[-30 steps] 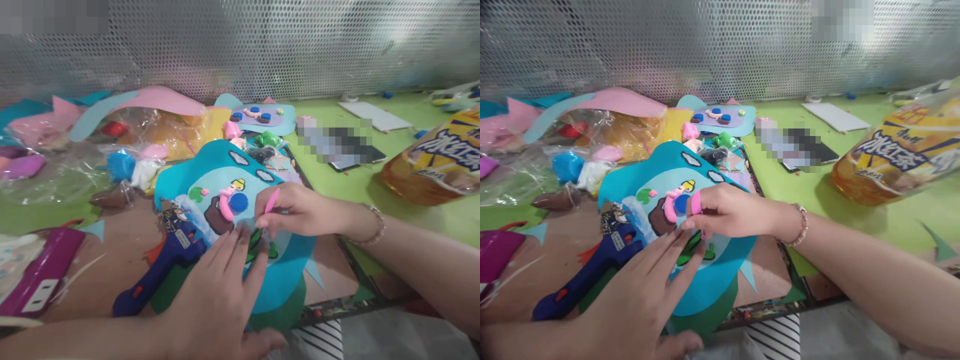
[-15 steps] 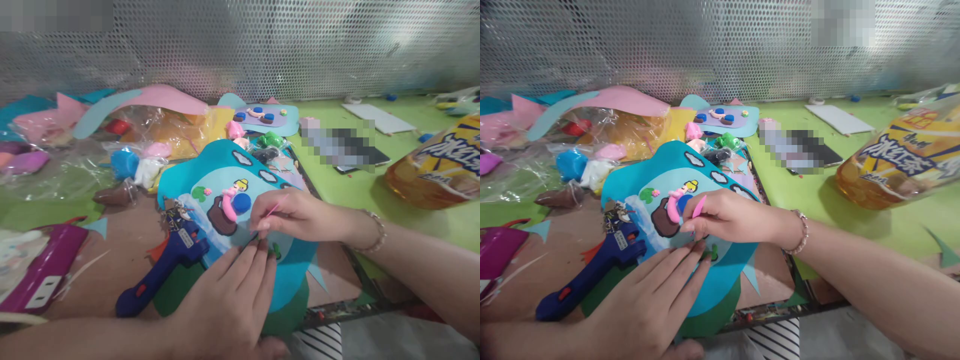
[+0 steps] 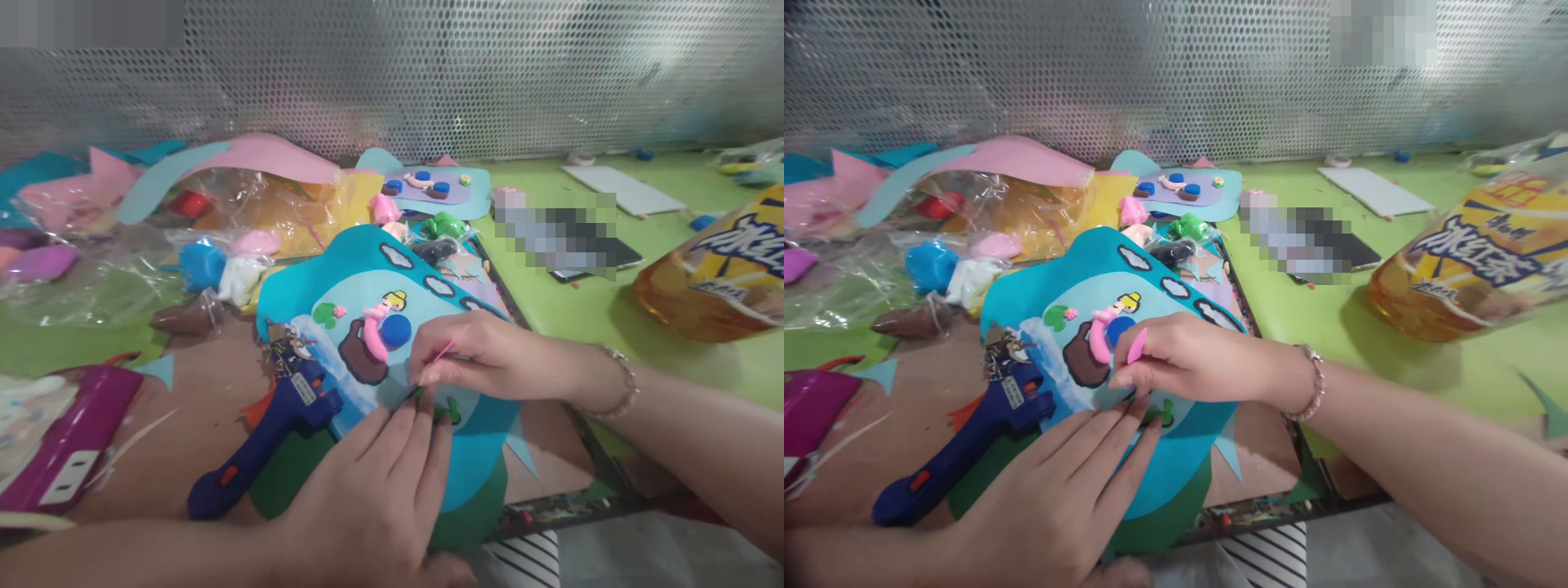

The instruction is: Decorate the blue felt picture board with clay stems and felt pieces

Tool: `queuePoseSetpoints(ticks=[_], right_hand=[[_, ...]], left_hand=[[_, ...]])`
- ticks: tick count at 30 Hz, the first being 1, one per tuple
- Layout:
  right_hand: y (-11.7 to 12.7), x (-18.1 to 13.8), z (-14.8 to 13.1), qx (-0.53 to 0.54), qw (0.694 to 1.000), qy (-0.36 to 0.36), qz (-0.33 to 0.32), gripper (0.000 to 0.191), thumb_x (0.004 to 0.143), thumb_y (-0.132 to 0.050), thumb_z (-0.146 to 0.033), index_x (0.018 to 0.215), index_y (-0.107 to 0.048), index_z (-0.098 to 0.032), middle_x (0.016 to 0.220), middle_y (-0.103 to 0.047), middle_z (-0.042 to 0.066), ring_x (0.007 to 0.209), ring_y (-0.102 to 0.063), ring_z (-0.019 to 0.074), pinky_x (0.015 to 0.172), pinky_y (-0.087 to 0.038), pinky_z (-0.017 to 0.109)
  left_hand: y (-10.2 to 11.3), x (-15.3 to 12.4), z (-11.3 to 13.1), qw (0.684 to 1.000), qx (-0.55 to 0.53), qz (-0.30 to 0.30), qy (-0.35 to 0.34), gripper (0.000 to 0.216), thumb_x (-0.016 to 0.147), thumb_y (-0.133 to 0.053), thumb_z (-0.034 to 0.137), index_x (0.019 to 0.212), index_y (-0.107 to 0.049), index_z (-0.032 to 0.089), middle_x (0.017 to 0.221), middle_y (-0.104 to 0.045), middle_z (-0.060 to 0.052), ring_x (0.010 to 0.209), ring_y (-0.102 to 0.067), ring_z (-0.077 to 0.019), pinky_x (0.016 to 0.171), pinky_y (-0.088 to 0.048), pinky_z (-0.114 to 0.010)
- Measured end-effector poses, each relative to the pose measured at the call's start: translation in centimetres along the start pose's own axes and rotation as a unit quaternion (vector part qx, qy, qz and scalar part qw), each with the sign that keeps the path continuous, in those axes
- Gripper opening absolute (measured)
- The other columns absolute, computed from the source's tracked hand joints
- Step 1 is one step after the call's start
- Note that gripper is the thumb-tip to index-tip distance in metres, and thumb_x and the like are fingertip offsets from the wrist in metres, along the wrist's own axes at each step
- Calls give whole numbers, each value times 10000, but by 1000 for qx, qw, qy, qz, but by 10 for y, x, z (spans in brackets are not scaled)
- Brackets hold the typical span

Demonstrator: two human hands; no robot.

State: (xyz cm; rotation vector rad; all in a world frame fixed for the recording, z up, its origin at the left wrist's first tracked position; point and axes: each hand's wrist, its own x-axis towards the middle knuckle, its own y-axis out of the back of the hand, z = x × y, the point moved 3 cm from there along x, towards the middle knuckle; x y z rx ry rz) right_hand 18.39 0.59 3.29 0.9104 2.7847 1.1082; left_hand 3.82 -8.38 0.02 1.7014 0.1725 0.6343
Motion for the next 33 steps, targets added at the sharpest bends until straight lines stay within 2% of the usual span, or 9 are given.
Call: queuePoseSetpoints(ticks=[7,15,19,23,25,27,30,31,33], right_hand=[[1,0,-1,-1,1000,-6,-9,170,919,-470,-234,830,-561,-123,790,-600,42,691,-595,91,639,-470,186],[2,-1,-5,-24,999,24,-16,156,916,-465,-210,814,-555,-133,787,-596,41,716,-548,102,681,-454,206],[2,-1,-3,-23,1000,8,-13,149,918,-463,-221,857,-564,-129,841,-604,57,760,-557,112,713,-459,221],[1,-1,-3,-19,1000,9,-20,179,918,-465,-230,823,-568,-120,780,-596,49,713,-563,105,667,-461,207],[1,-2,-1,-1,1000,-1,-2,181,920,-463,-243,852,-573,-116,812,-604,52,693,-581,95,647,-469,200],[3,-3,2,27,998,-20,53,193,912,-487,-274,1010,-561,-125,784,-609,26,638,-592,86,605,-476,194],[8,-5,7,66,985,-64,147,452,878,-552,-297,1289,-409,-177,601,-557,-58,506,-552,83,513,-460,191],[9,-6,8,75,980,-78,164,467,873,-560,-294,1301,-405,-189,555,-529,-74,471,-528,80,485,-449,188],[10,-5,10,101,974,-102,174,305,888,-530,-290,1174,-532,-186,553,-530,-63,448,-508,68,456,-440,181]], left_hand=[[-1,1,1,1000,-1,-23,12,655,908,-281,568,1198,-545,43,1131,-615,-178,1046,-533,-282,941,-322,-378],[-1,-1,-1,999,-6,-31,6,678,890,-312,584,1225,-520,33,1171,-591,-195,1074,-516,-295,942,-328,-385],[-1,0,0,1000,-9,-16,4,655,897,-309,569,1194,-548,36,1143,-611,-187,1042,-539,-292,937,-327,-381],[-1,-1,0,1000,-6,-15,2,654,902,-297,572,1195,-549,44,1152,-610,-180,1049,-540,-289,943,-323,-382],[-1,-1,0,1000,-7,-23,9,661,903,-289,575,1202,-543,43,1145,-613,-177,1055,-536,-286,949,-319,-383],[0,-1,0,999,-4,-30,10,664,903,-292,578,1213,-536,43,1155,-608,-179,1076,-525,-288,960,-312,-385],[0,-1,1,1000,8,-27,3,662,903,-293,582,1211,-541,52,1196,-585,-185,1110,-509,-293,969,-307,-382],[0,-1,1,1000,12,-25,4,662,905,-286,583,1207,-545,54,1207,-579,-188,1115,-508,-294,967,-310,-381],[0,-1,1,1000,16,-20,3,668,911,-263,583,1199,-552,54,1219,-569,-196,1120,-509,-298,960,-317,-380]])
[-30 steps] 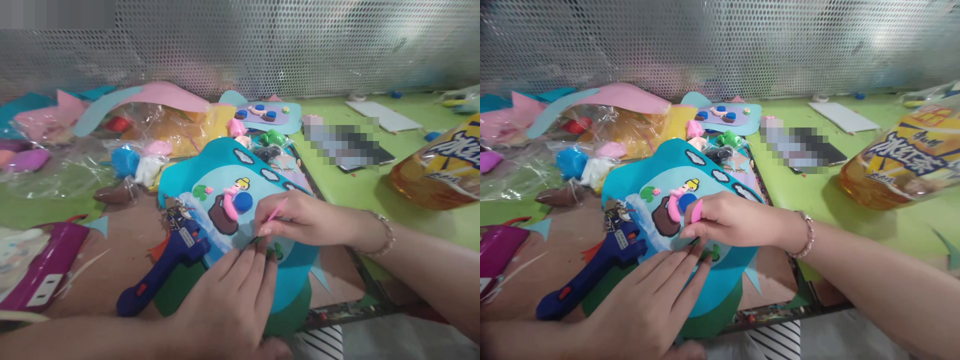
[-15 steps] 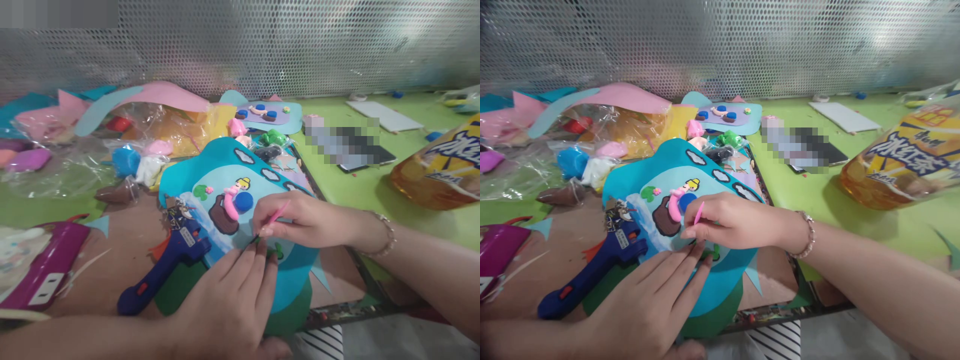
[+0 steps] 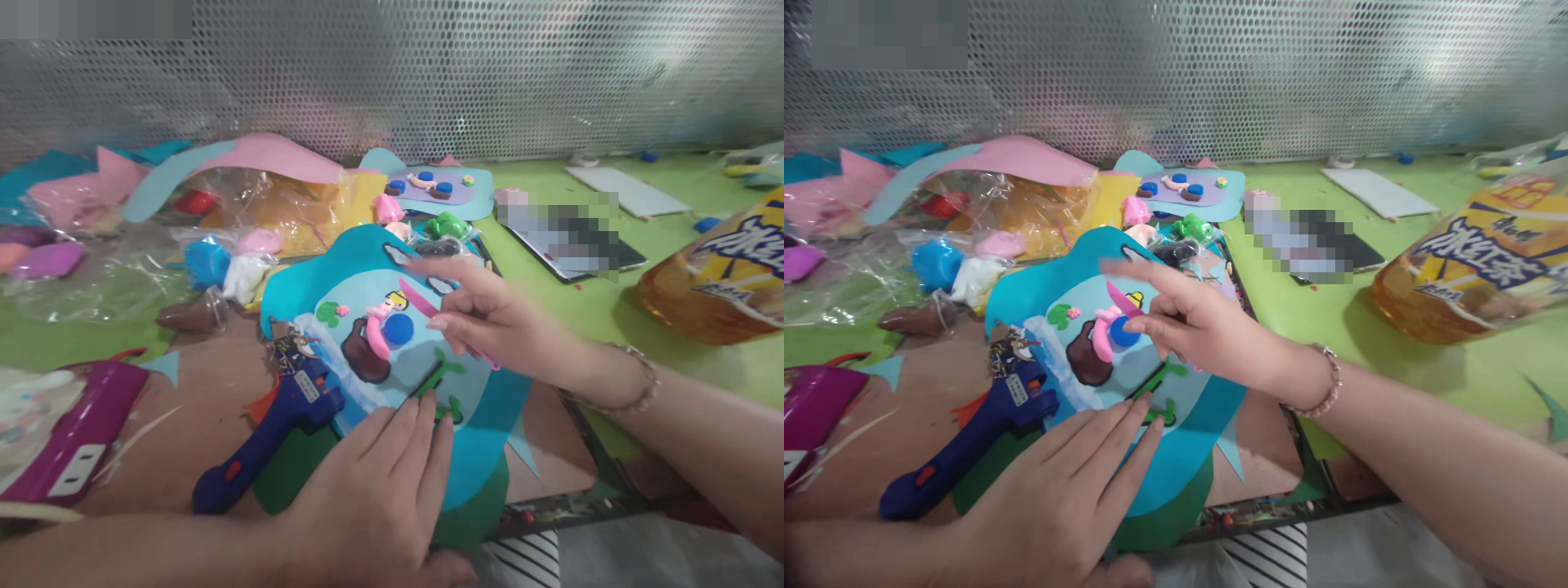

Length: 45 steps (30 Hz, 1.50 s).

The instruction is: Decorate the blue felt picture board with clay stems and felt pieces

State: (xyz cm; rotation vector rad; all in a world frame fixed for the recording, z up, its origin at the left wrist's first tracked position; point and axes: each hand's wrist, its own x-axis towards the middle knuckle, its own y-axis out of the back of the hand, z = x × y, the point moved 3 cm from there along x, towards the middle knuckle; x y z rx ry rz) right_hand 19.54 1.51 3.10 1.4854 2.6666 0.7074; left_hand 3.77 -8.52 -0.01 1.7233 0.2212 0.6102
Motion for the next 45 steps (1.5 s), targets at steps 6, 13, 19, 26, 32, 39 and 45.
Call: queuePoseSetpoints(ticks=[6,13,19,26,32,39,45], right_hand=[[-5,3,-2,152,985,-41,-67,180,905,-477,-232,1016,-588,-144,977,-647,63,773,-638,110,645,-526,236],[-6,3,-1,-39,995,78,-58,138,857,-581,-249,809,-667,-152,698,-586,20,744,-535,121,684,-471,245],[-15,2,0,-59,989,68,-116,180,904,-498,-218,802,-621,-135,745,-627,32,642,-576,87,605,-468,197],[-14,1,-3,-121,976,106,-145,78,843,-543,-91,838,-605,-137,812,-653,30,714,-596,96,660,-471,191],[-13,1,-5,-133,972,108,-158,83,850,-539,-97,823,-608,-135,793,-660,28,702,-607,96,649,-477,187],[-14,0,-8,-175,964,135,-149,105,871,-520,-114,829,-610,-148,801,-665,27,718,-607,99,649,-468,187],[-14,-1,-9,-174,964,143,-141,112,869,-517,-98,825,-613,-134,804,-669,32,714,-609,95,651,-465,182]], left_hand=[[0,0,0,1000,4,10,-7,650,930,-221,547,1184,-560,53,1176,-604,-176,1077,-542,-287,948,-317,-379],[0,0,0,1000,-7,16,-2,646,922,-247,554,1183,-560,53,1179,-600,-178,1075,-533,-293,951,-308,-381],[1,2,-1,1000,-10,-15,2,662,890,-317,592,1203,-547,56,1163,-608,-168,1097,-510,-300,963,-297,-386],[-1,1,-1,1000,1,7,-8,661,901,-280,581,1195,-553,55,1166,-608,-172,1084,-525,-292,946,-308,-375],[2,2,0,1000,2,1,-7,665,903,-276,587,1191,-560,59,1138,-628,-159,1070,-541,-286,945,-308,-372],[2,3,-1,1000,-1,-7,-4,647,907,-274,581,1163,-587,76,1144,-630,-147,1068,-549,-280,953,-300,-369],[2,2,0,1000,2,-13,-1,660,904,-273,584,1181,-576,67,1153,-622,-161,1065,-552,-285,945,-315,-371]])
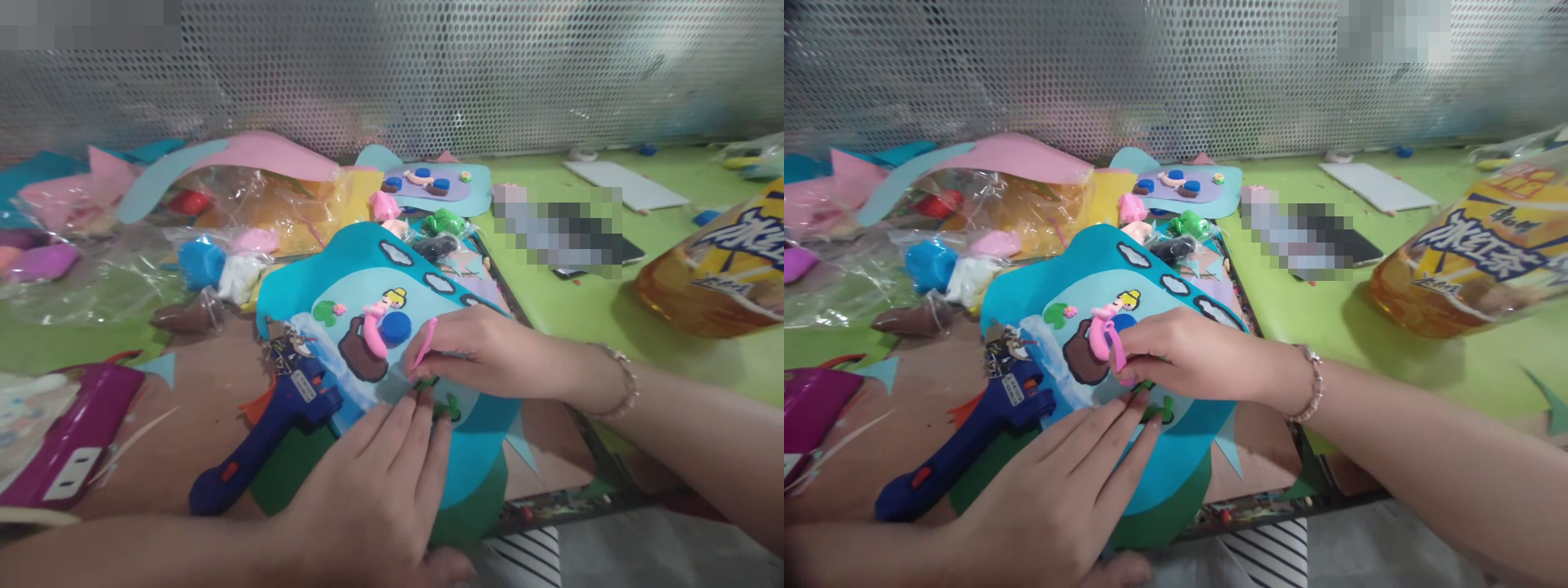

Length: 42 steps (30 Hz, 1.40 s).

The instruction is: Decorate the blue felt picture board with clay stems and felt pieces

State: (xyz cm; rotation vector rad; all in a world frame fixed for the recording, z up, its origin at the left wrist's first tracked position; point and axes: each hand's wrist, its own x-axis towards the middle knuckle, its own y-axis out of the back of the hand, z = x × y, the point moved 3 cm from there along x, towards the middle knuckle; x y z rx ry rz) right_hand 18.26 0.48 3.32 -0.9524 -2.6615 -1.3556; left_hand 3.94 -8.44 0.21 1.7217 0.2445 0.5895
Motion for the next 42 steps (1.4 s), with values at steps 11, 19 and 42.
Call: queuePoseSetpoints(ticks=[11,19,42], right_hand=[[0,-1,-1,-1,1000,9,-1,95,865,-534,-118,831,-620,-137,805,-678,34,726,-624,101,653,-476,180],[2,-2,1,-24,999,7,41,78,858,-545,-118,856,-616,-150,801,-682,24,699,-616,104,639,-470,196],[5,-3,5,-36,999,-1,12,89,842,-540,-81,851,-604,-141,784,-654,21,709,-593,103,640,-439,195]], left_hand=[[0,-1,0,1000,-9,11,1,658,900,-285,578,1174,-580,58,1117,-637,-159,1056,-548,-291,957,-311,-379],[1,1,-3,1000,-6,-6,1,653,898,-283,590,1198,-558,80,1166,-610,-151,1094,-516,-285,960,-296,-372],[-8,-4,-6,999,-15,-39,-24,737,848,-302,643,1304,-434,79,1275,-493,-203,1202,-386,-347,951,-299,-429]])
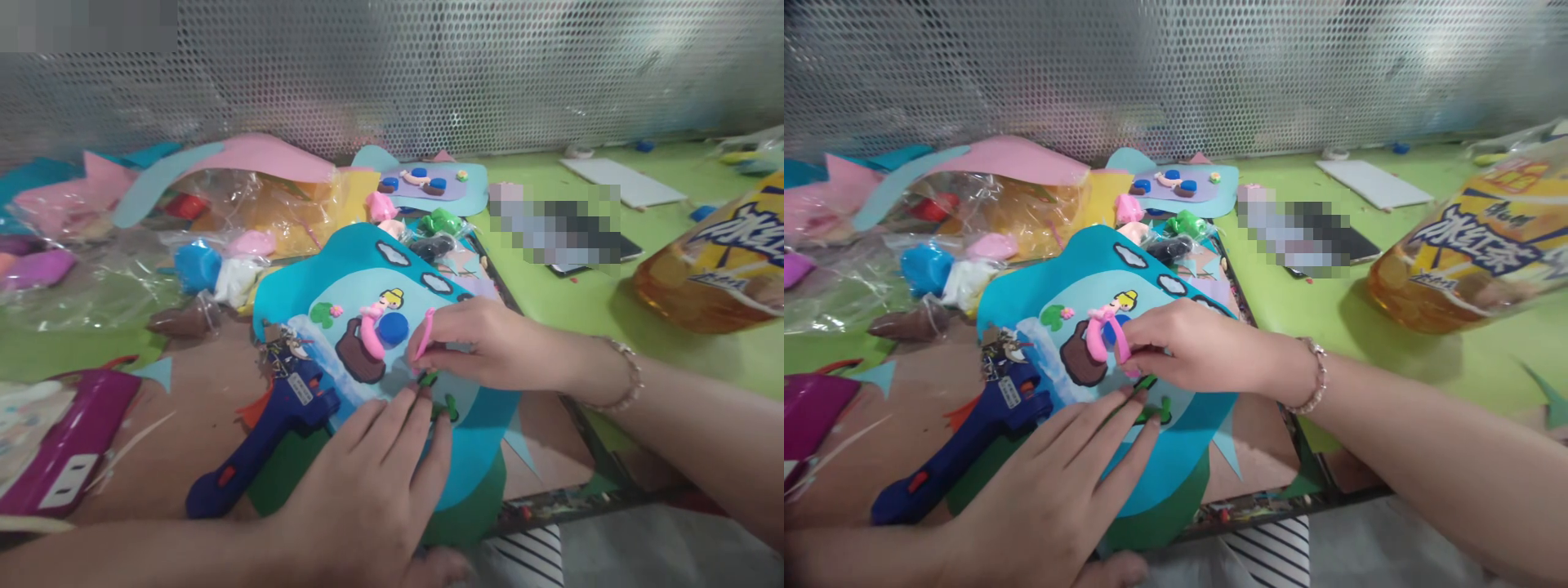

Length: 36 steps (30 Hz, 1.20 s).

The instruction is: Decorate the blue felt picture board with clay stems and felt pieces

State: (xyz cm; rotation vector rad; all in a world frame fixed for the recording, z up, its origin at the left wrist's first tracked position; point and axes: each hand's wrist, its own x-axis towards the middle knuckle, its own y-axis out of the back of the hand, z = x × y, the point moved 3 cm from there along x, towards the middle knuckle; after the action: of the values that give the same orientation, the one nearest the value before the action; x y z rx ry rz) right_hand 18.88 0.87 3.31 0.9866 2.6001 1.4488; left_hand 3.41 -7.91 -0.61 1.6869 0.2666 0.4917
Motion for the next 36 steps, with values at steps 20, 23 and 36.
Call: queuePoseSetpoints(ticks=[20,23,36], right_hand=[[2,1,-2,-15,1000,-10,-1,110,836,-517,-72,822,-591,-152,769,-657,21,684,-582,107,615,-423,203],[2,1,-2,-14,1000,-10,0,103,833,-525,-78,798,-588,-152,744,-651,14,659,-575,102,597,-417,198],[4,-1,4,-81,993,-63,63,102,847,-548,-148,755,-593,-151,678,-632,12,602,-541,104,548,-392,203]], left_hand=[[6,5,-7,997,-52,-61,0,714,882,-216,636,1325,-409,112,1300,-465,-178,1229,-373,-315,1013,-244,-438],[5,5,-8,997,-55,-60,-3,715,888,-181,639,1315,-416,115,1300,-464,-181,1206,-401,-315,994,-255,-434],[8,4,-7,999,-36,-40,5,711,877,-236,641,1322,-425,120,1310,-460,-179,1211,-373,-324,951,-255,-421]])
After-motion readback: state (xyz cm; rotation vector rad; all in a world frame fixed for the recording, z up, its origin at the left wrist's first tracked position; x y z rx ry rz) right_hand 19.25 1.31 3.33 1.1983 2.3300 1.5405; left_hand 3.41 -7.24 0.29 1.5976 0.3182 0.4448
